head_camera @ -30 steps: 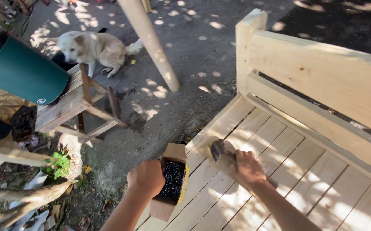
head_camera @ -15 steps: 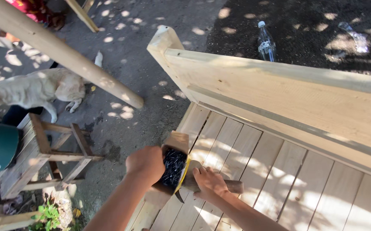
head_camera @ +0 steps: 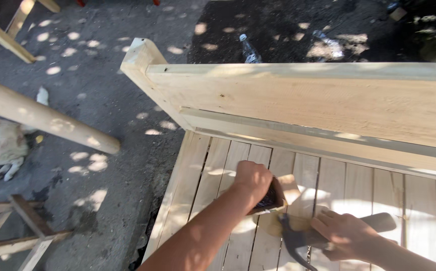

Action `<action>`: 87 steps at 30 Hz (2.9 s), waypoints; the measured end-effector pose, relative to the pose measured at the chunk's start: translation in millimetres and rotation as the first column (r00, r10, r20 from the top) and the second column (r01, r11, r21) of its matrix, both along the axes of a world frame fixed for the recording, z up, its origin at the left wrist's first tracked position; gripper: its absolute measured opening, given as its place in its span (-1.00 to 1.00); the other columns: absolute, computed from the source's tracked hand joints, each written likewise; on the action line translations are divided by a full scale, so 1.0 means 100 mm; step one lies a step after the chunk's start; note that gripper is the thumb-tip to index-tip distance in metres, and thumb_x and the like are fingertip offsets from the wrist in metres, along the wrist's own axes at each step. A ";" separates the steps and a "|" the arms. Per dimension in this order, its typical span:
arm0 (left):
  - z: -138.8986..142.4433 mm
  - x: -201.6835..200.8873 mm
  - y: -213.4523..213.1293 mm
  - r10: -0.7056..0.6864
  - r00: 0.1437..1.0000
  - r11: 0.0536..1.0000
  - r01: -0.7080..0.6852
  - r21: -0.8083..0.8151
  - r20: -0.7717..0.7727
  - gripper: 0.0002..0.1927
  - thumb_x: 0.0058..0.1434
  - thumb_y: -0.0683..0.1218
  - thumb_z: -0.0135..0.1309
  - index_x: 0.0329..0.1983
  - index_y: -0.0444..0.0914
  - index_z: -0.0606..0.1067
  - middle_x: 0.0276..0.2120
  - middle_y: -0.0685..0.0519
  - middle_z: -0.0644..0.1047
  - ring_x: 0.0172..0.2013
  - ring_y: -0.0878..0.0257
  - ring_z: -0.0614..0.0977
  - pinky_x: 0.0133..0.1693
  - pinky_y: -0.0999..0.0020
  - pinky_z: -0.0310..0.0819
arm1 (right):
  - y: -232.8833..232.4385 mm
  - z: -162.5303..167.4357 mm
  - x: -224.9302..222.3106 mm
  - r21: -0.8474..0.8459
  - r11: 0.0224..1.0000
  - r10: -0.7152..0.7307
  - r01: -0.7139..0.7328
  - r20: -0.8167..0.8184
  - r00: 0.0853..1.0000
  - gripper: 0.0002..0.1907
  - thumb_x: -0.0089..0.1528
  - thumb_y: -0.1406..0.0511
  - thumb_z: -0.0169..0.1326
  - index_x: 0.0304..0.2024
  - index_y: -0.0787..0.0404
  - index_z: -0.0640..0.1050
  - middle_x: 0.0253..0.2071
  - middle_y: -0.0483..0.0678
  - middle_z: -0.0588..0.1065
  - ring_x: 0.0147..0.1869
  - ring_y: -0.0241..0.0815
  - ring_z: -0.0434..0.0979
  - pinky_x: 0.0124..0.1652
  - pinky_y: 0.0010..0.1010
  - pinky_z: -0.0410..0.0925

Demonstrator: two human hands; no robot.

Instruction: The person hammers nails into wooden slats of an outdoor wooden frame structure, taking nails one at a time from a cardboard nail box and driving them into the planks with a claw hammer, working along different sections of the frame.

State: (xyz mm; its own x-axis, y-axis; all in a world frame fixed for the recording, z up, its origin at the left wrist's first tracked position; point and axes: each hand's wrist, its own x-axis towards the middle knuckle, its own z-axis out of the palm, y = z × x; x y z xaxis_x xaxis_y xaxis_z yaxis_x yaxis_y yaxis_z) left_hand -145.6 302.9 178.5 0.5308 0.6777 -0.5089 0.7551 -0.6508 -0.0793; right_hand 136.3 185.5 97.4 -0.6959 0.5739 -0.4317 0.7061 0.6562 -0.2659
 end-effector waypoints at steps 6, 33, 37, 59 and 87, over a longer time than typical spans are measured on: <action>-0.02 0.94 -0.02 -0.249 0.968 0.967 0.247 0.071 0.028 -0.88 0.21 -0.06 0.15 -0.22 -0.01 0.65 -0.19 0.19 0.67 -0.13 0.24 0.71 -0.25 0.29 0.59 | -0.45 0.24 0.79 -0.249 0.867 -0.348 0.431 0.315 0.883 -0.13 0.03 -0.10 0.42 0.27 -0.08 0.33 -0.04 -0.22 0.52 0.06 -0.12 0.55 0.01 -0.26 0.44; -0.58 0.62 -0.47 -0.292 0.896 0.918 0.361 -0.165 0.335 -0.87 0.02 -0.22 0.25 -0.34 -0.19 0.67 -0.30 -0.04 0.67 -0.25 0.04 0.70 -0.27 0.17 0.64 | -0.58 0.16 0.59 -0.083 0.784 -0.612 0.615 0.063 0.788 -0.26 -0.09 0.13 0.31 0.17 -0.11 0.45 -0.05 -0.14 0.60 -0.08 0.00 0.64 -0.05 -0.12 0.47; -1.01 0.76 -0.63 -0.286 0.851 0.927 0.361 -0.097 0.441 -0.87 -0.03 -0.25 0.21 -0.39 -0.20 0.66 -0.37 -0.01 0.67 -0.30 0.02 0.71 -0.29 0.17 0.62 | -0.49 0.05 0.66 -0.187 0.713 -0.636 0.676 0.235 0.735 -0.37 -0.01 0.11 0.32 0.11 -0.13 0.43 -0.12 -0.11 0.61 -0.01 0.00 0.62 -0.02 -0.13 0.44; -0.36 0.31 -0.56 -0.060 0.832 0.986 0.135 -0.097 0.552 -0.96 0.00 -0.22 0.12 -0.52 -0.28 0.56 -0.42 -0.12 0.62 -0.36 -0.11 0.66 -0.32 0.05 0.57 | 0.13 0.33 0.33 -0.591 0.541 -0.841 0.598 -0.380 0.386 -0.38 -0.15 0.29 0.51 -0.08 0.19 0.54 -0.33 -0.06 0.61 -0.24 -0.19 0.62 -0.22 -0.33 0.50; -0.53 1.66 -1.09 0.633 -0.773 0.056 0.083 -0.995 -0.029 -0.91 0.30 -0.08 -0.25 -0.31 -0.15 0.23 -0.36 -0.09 0.59 -0.41 0.19 0.53 -0.43 0.27 0.31 | -0.30 1.01 1.05 -0.328 0.429 -0.894 0.841 -0.021 0.448 -0.30 -0.13 0.08 0.54 0.03 -0.04 0.55 -0.20 -0.11 0.73 -0.07 -0.20 0.77 -0.03 -0.37 0.55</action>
State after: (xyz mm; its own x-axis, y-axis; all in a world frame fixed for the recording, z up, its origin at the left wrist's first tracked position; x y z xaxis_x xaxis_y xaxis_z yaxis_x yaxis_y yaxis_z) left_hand 20.7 194.0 125.6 -0.0342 0.7667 -0.6411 -0.5882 0.5032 0.6331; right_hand 241.8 155.5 198.0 0.0403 0.8124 -0.5817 0.7880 -0.3838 -0.4814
